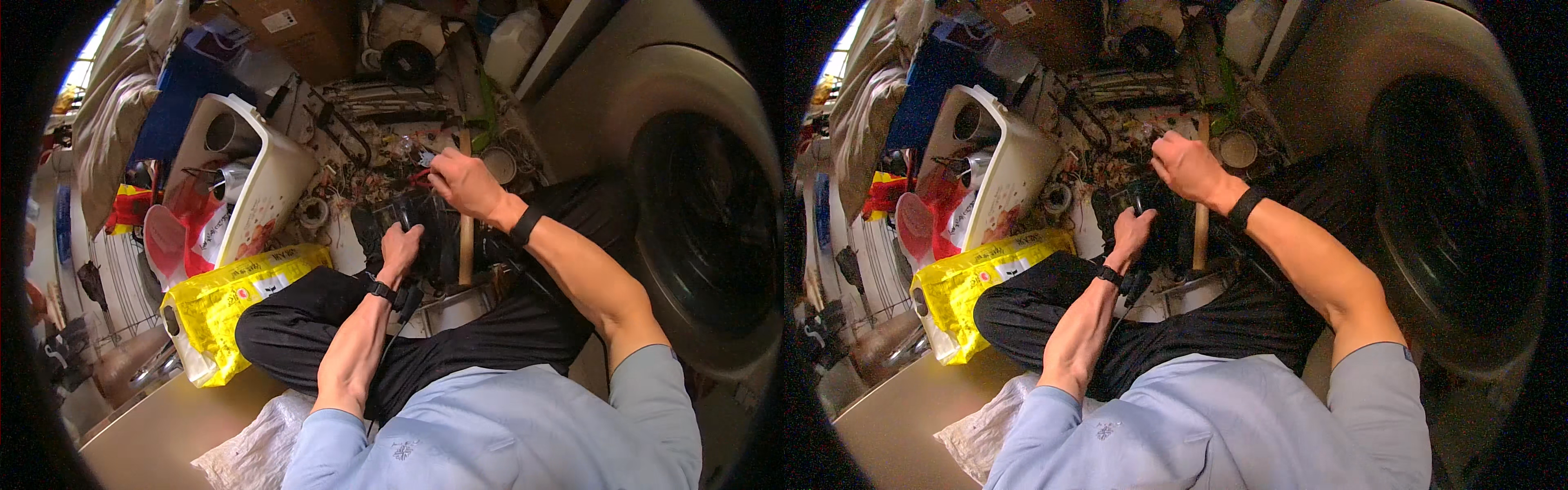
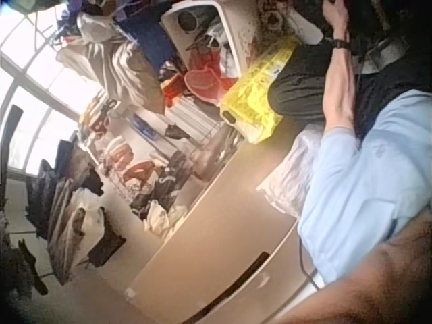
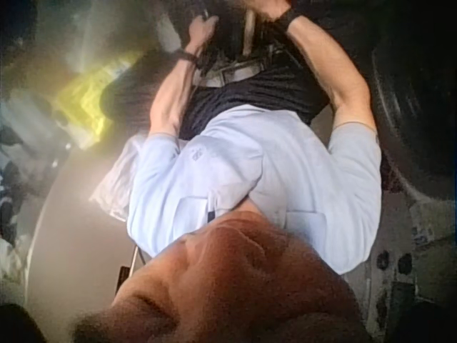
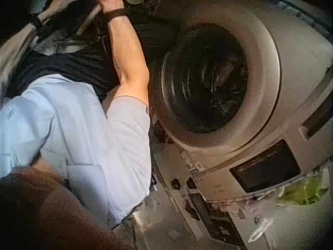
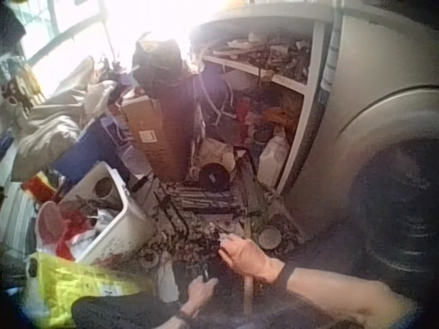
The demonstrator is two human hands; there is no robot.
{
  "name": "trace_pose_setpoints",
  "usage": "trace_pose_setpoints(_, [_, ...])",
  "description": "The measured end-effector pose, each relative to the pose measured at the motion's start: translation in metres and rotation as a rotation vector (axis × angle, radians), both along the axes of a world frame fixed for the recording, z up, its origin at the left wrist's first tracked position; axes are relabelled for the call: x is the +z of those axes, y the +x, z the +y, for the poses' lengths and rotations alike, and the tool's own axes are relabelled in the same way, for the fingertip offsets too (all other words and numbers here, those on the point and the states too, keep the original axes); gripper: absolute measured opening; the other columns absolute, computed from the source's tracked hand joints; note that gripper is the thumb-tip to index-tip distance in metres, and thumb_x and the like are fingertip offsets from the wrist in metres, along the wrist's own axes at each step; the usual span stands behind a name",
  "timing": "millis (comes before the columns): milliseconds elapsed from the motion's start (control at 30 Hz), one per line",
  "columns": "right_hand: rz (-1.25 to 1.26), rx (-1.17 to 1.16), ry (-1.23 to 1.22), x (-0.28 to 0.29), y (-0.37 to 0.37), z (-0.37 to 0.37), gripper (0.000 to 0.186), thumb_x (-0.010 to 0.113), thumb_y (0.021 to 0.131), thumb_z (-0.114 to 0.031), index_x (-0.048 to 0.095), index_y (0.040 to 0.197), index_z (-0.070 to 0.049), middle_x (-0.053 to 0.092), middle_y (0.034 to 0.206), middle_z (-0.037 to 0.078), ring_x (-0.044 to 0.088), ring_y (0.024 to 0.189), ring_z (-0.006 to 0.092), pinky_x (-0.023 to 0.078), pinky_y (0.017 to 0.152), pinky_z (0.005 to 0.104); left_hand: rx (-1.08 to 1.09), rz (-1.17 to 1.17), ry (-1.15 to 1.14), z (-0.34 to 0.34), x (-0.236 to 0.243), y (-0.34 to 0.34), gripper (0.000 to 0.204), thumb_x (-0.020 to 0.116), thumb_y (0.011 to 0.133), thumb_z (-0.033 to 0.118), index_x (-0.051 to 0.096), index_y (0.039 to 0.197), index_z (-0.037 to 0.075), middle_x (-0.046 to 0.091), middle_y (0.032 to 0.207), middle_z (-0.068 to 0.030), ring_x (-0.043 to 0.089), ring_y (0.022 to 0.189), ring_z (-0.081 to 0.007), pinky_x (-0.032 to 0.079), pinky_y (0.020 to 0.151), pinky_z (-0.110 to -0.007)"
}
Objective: The person disassembles the base of a black electric kettle while sitting on the floor, using pliers to pull at internal wires and a screwdriver to remove screws from the bottom of the unit.
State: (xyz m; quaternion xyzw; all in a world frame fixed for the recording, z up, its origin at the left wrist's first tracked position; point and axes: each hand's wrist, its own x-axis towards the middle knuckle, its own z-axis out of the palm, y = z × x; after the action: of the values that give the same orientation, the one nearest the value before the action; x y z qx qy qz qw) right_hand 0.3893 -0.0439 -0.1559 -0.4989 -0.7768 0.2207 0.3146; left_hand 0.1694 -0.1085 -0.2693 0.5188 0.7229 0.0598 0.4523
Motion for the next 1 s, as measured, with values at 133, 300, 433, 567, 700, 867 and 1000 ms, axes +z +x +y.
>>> trace_pose_setpoints(133, [0.017, 0.008, -0.118, 0.008, 0.003, 0.007, 0.015, 0.07, 0.094, -0.013, 0.06, 0.097, -0.002, 0.062, 0.094, 0.02, 0.065, 0.085, 0.0459, 0.056, 0.074, 0.0515, -0.019, -0.075, -0.086, 0.01, 0.008, -0.014, 0.057, 0.074, 0.089, 0.052, 0.071, 0.094, -0.004, 0.074, 0.093, -0.0258, 0.072, 0.091, -0.044, 0.053, 0.082, -0.05])
trace_pose_setpoints(300, [0.045, 0.004, -0.02, 0.025, -0.008, 0.001, 0.019, 0.071, 0.093, -0.012, 0.057, 0.099, -0.001, 0.061, 0.093, 0.021, 0.065, 0.086, 0.045, 0.055, 0.076, 0.0509, 0.101, -0.024, 0.192, 0.011, 0.022, -0.014, 0.052, 0.081, 0.088, 0.044, 0.07, 0.112, -0.001, 0.074, 0.095, -0.0181, 0.072, 0.088, -0.0328, 0.054, 0.079, -0.046])
trace_pose_setpoints(433, [0.09, 0.022, -0.063, 0.031, -0.014, -0.001, 0.019, 0.072, 0.092, -0.012, 0.058, 0.099, -0.001, 0.061, 0.093, 0.021, 0.065, 0.086, 0.0448, 0.054, 0.077, 0.051, 0.23, -0.239, 0.216, 0.005, 0.018, -0.018, 0.053, 0.083, 0.089, 0.033, 0.067, 0.125, -0.001, 0.075, 0.1, -0.0138, 0.072, 0.091, -0.0288, 0.055, 0.082, -0.041])
trace_pose_setpoints(567, [0.093, 0.006, -0.058, 0.025, -0.007, -0.001, 0.018, 0.072, 0.093, -0.011, 0.059, 0.1, -0.001, 0.062, 0.094, 0.02, 0.065, 0.087, 0.0445, 0.054, 0.077, 0.0508, 0.241, -0.188, 0.207, 0.006, 0.019, -0.004, 0.053, 0.083, 0.088, 0.034, 0.067, 0.125, -0.001, 0.075, 0.1, -0.0135, 0.072, 0.092, -0.0292, 0.055, 0.084, -0.042])
trace_pose_setpoints(700, [0.121, -0.009, -0.028, 0.023, -0.011, -0.001, 0.016, 0.074, 0.091, -0.008, 0.061, 0.097, 0.0, 0.062, 0.09, 0.018, 0.065, 0.083, 0.0399, 0.053, 0.073, 0.0453, 0.307, -0.089, 0.167, 0.008, 0.01, 0.001, 0.058, 0.084, 0.086, 0.04, 0.066, 0.122, -0.002, 0.075, 0.103, -0.0186, 0.073, 0.097, -0.0342, 0.055, 0.087, -0.045])
trace_pose_setpoints(867, [0.067, 0.03, -0.006, 0.023, -0.014, -0.005, 0.017, 0.075, 0.09, -0.008, 0.062, 0.097, -0.001, 0.062, 0.091, 0.018, 0.065, 0.082, 0.0403, 0.053, 0.071, 0.046, 0.328, -0.019, 0.1, 0.01, 0.009, 0.009, 0.058, 0.083, 0.085, 0.044, 0.066, 0.114, -0.002, 0.074, 0.103, -0.0247, 0.072, 0.1, -0.0422, 0.055, 0.089, -0.049])
trace_pose_setpoints(1000, [0.041, 0.018, -0.014, 0.026, -0.013, -0.006, 0.017, 0.076, 0.09, -0.007, 0.061, 0.097, -0.001, 0.062, 0.091, 0.018, 0.065, 0.081, 0.0409, 0.053, 0.069, 0.0463, 0.353, 0.042, 0.108, 0.011, 0.008, 0.017, 0.055, 0.082, 0.086, 0.045, 0.064, 0.108, -0.002, 0.074, 0.101, -0.0265, 0.07, 0.099, -0.0459, 0.054, 0.087, -0.051])
